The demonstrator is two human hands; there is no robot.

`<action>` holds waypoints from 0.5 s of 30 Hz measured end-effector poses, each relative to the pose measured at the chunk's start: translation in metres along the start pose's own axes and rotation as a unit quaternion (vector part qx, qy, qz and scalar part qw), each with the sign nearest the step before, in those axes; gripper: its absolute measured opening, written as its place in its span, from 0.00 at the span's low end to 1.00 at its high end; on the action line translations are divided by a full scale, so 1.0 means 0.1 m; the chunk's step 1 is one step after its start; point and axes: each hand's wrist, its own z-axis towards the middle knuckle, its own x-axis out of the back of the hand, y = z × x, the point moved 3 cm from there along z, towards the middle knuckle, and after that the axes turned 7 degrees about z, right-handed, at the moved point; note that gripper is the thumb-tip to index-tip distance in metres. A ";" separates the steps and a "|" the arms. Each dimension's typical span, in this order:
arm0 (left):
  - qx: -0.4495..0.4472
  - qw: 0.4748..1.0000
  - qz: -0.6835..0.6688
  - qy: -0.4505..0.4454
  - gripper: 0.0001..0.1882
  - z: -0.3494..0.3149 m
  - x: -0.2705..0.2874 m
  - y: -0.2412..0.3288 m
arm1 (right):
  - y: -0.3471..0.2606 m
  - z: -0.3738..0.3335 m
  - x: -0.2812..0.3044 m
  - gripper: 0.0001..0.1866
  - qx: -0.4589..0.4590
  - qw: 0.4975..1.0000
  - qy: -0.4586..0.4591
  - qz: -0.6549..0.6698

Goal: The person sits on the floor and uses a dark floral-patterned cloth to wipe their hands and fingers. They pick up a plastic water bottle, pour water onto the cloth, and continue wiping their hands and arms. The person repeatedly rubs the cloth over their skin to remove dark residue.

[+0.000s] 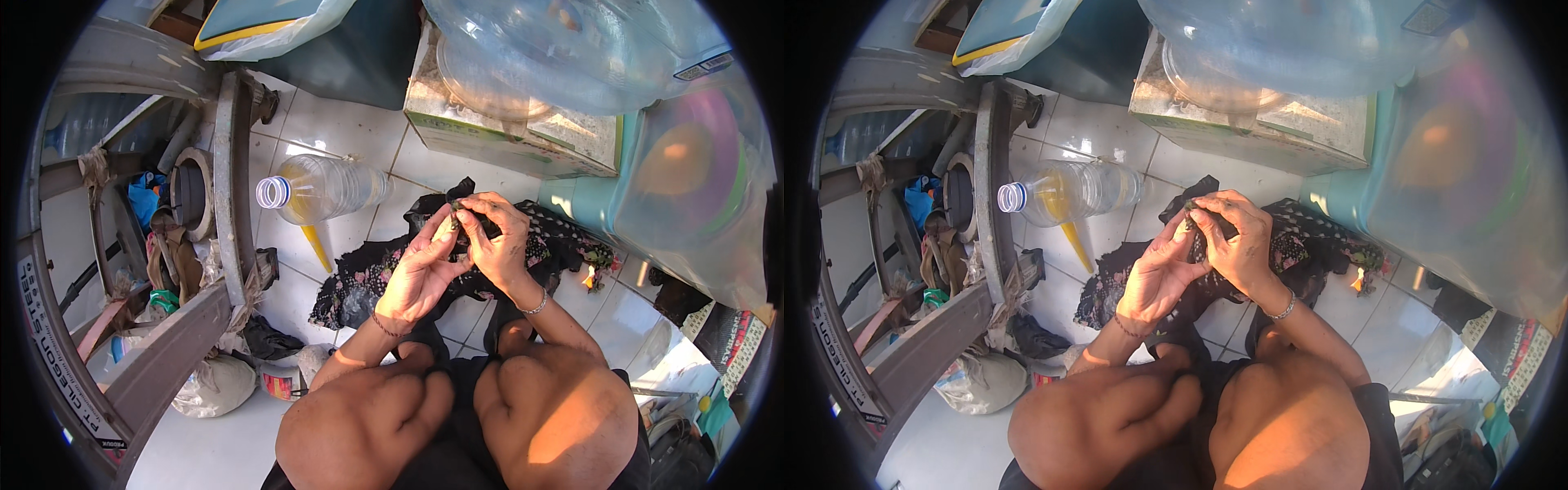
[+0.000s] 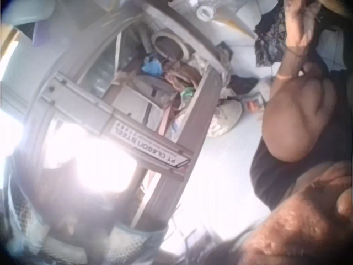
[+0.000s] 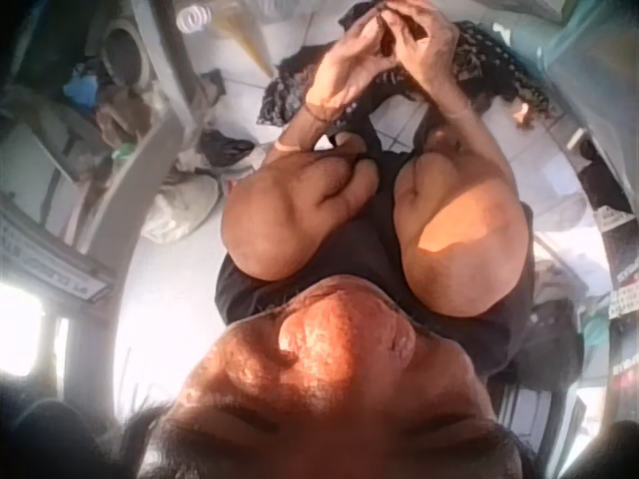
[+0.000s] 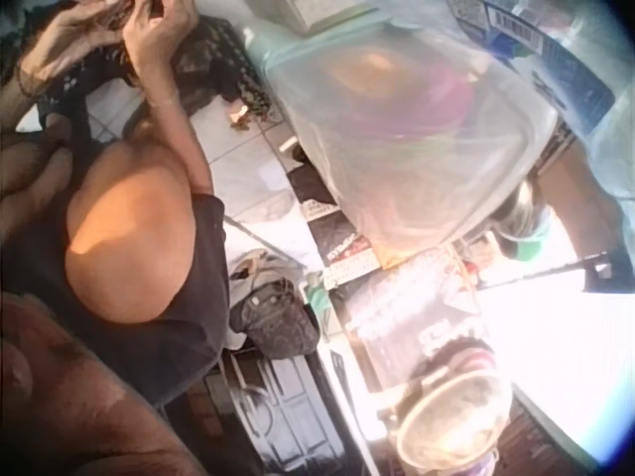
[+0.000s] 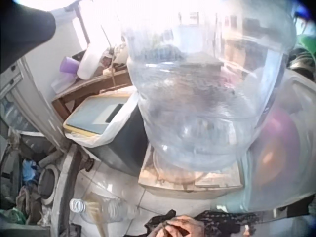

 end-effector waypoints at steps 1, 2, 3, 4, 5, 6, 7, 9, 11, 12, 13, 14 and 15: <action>0.009 1.000 -0.006 -0.004 0.36 -0.01 0.00 -0.01 | 0.00 -0.01 0.00 0.08 -0.038 0.999 0.008 0.019; 0.018 1.000 -0.012 -0.009 0.35 -0.02 0.00 -0.01 | -0.03 -0.02 -0.01 0.07 -0.076 0.996 0.015 0.037; 0.027 0.999 0.008 -0.015 0.35 -0.04 -0.02 0.00 | -0.01 -0.04 -0.02 0.07 -0.095 0.995 0.014 0.040; 0.024 1.000 -0.006 -0.010 0.35 -0.05 0.00 0.00 | 0.01 -0.04 -0.02 0.06 -0.114 0.992 0.013 0.043; 0.020 1.000 -0.021 -0.005 0.35 -0.06 0.04 -0.01 | 0.08 -0.04 -0.04 0.05 -0.115 0.993 0.003 0.031; 0.017 0.999 -0.035 0.000 0.35 -0.07 0.07 -0.02 | 0.11 -0.04 -0.05 0.05 -0.115 0.993 -0.007 0.018; 0.024 0.997 -0.068 0.004 0.34 -0.08 0.09 -0.02 | 0.14 -0.05 -0.09 0.07 -0.181 0.980 0.023 0.074; 0.006 0.997 -0.081 -0.009 0.33 -0.10 0.07 -0.03 | 0.17 -0.04 -0.07 0.08 -0.337 0.909 0.047 0.241; -0.022 0.988 -0.151 -0.006 0.32 -0.10 0.04 0.03 | 0.22 -0.09 -0.10 0.09 -0.352 0.872 0.045 0.336; -0.034 0.980 -0.194 0.022 0.32 -0.09 0.04 0.07 | 0.19 -0.16 -0.06 0.09 -0.375 0.849 -0.003 0.372; -0.027 0.975 -0.219 -0.005 0.30 -0.09 0.04 0.07 | 0.09 -0.16 -0.06 0.09 -0.341 0.872 -0.003 0.350; -0.020 0.969 -0.243 -0.032 0.29 -0.09 0.06 0.07 | 0.02 -0.15 -0.08 0.10 -0.306 0.894 -0.003 0.328; -0.002 0.962 -0.270 -0.037 0.29 -0.09 0.13 0.05 | 0.02 -0.13 -0.07 0.09 -0.265 0.920 -0.023 0.286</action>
